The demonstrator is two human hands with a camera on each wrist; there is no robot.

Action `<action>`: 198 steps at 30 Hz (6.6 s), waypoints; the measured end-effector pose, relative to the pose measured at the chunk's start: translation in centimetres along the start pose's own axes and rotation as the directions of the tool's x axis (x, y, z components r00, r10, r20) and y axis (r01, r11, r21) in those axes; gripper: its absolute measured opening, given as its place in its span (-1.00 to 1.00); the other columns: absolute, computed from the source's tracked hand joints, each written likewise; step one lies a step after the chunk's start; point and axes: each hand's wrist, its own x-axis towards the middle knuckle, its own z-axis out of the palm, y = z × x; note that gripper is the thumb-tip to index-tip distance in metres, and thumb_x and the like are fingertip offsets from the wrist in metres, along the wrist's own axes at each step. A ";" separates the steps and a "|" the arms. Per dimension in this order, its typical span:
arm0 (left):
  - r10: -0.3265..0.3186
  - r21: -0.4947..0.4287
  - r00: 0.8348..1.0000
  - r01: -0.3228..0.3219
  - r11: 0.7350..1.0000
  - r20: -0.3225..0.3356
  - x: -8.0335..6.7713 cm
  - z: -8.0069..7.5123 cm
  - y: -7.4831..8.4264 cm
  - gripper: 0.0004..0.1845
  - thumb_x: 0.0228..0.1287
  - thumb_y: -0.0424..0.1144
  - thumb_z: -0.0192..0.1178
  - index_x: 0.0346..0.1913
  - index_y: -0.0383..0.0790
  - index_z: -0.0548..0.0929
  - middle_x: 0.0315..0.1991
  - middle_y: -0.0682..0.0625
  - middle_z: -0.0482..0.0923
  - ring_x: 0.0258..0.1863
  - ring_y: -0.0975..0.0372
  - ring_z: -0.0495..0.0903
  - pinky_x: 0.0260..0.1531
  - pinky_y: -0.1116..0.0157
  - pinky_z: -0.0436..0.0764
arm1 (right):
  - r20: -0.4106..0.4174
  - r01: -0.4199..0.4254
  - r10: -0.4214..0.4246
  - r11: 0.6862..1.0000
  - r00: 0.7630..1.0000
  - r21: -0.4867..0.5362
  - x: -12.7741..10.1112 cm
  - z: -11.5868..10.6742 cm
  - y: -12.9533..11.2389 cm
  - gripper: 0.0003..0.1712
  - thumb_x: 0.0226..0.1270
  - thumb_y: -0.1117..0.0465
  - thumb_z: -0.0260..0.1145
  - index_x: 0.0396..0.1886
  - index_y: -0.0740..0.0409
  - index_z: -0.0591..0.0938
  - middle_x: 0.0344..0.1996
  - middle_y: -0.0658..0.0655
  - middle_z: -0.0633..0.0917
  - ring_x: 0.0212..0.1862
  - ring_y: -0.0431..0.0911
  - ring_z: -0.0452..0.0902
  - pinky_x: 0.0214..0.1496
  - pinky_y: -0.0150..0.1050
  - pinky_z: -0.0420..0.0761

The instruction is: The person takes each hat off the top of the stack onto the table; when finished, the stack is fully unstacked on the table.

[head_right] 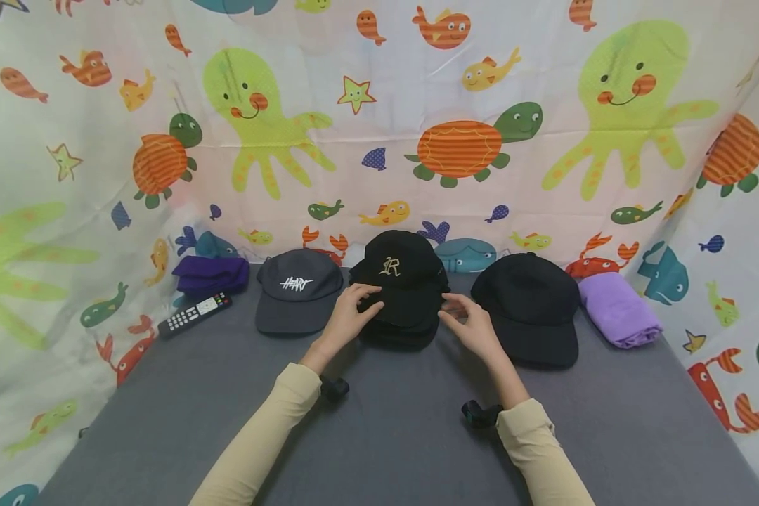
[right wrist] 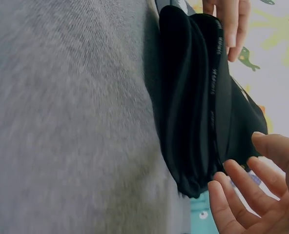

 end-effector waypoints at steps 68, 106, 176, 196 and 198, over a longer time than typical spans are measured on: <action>-0.255 -0.325 0.957 0.286 0.901 0.136 2.6 -2.9 -3.0 -0.14 0.04 0.01 0.36 0.38 0.01 0.17 -0.13 -0.07 0.36 -0.32 0.18 0.43 -0.34 0.31 0.45 | -0.058 -0.157 0.171 0.967 0.984 0.201 2.6 1.9 -0.4 -0.02 0.20 -0.07 0.30 0.47 -0.09 -0.05 -0.01 0.29 0.40 -0.20 0.03 0.52 -0.21 0.04 0.61; -0.228 -0.296 0.945 0.293 0.909 0.236 -2.0 -7.2 -0.7 -0.06 0.04 -0.09 0.38 0.43 -0.03 0.05 -0.13 -0.21 0.37 -0.41 0.14 0.48 -0.46 0.28 0.49 | 0.048 -0.117 0.107 0.951 0.993 0.288 -0.3 1.9 -3.7 0.03 0.18 0.20 0.35 0.47 -0.06 -0.11 -0.14 0.29 0.38 -0.42 -0.09 0.55 -0.37 0.05 0.60; -0.452 -0.197 0.828 0.529 0.825 0.331 -10.5 -16.4 -6.0 -0.07 0.11 0.00 0.31 0.41 -0.18 0.00 -0.04 -0.20 0.43 -0.22 0.16 0.52 -0.24 0.20 0.58 | 0.330 -0.355 0.189 0.738 0.925 0.573 -3.2 10.7 -10.7 0.00 0.13 0.19 0.40 0.39 0.04 -0.07 -0.12 0.19 0.42 -0.40 -0.13 0.57 -0.18 -0.22 0.60; -0.505 -0.159 0.793 0.578 0.800 0.340 -14.2 -19.7 -6.8 -0.14 0.19 -0.05 0.25 0.40 -0.22 -0.02 -0.01 -0.20 0.38 -0.29 0.19 0.51 -0.31 0.20 0.52 | 0.402 -0.363 0.118 0.699 0.908 0.616 -4.7 13.6 -13.1 0.03 0.11 0.18 0.41 0.39 0.08 -0.09 -0.13 0.15 0.46 -0.37 -0.13 0.61 -0.16 -0.19 0.62; -0.514 -0.148 0.788 0.584 0.798 0.340 -14.6 -20.0 -6.9 -0.13 0.19 -0.04 0.25 0.40 -0.23 -0.01 -0.02 -0.21 0.38 -0.32 0.18 0.51 -0.32 0.19 0.52 | 0.401 -0.360 0.112 0.696 0.909 0.622 -4.8 14.0 -13.3 0.03 0.11 0.19 0.42 0.38 0.08 -0.08 -0.14 0.15 0.47 -0.38 -0.12 0.61 -0.16 -0.20 0.62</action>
